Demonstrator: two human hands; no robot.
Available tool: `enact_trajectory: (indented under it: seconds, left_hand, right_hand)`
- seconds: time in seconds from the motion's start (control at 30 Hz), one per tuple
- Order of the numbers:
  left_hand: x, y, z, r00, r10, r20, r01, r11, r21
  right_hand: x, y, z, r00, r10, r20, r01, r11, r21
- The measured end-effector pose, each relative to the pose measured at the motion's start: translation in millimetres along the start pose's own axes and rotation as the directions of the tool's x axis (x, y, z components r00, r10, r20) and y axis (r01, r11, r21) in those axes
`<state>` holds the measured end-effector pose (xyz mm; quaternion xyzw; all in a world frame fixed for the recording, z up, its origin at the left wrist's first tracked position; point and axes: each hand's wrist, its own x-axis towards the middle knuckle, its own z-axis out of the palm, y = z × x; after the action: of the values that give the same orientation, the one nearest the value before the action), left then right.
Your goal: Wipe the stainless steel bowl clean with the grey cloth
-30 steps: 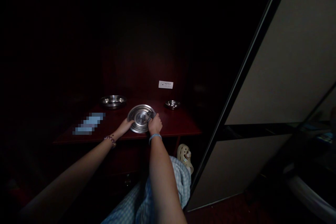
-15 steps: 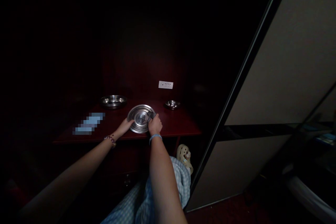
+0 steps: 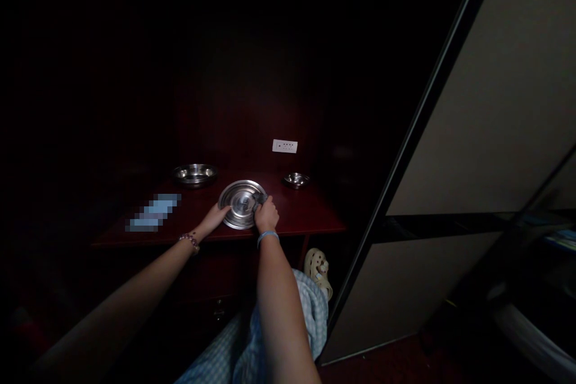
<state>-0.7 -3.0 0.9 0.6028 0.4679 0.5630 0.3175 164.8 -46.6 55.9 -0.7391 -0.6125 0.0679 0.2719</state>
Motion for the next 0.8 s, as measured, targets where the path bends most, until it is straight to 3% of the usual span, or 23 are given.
enact_trajectory:
  seconds: [0.8]
  left_hand:
    - [0.1, 1.1, -0.6, 1.0, -0.025, 0.001, 0.025, 1.0, -0.008]
  right_hand:
    - [-0.5, 0.2, -1.4, 1.0, -0.005, 0.013, 0.005, 1.0, -0.025]
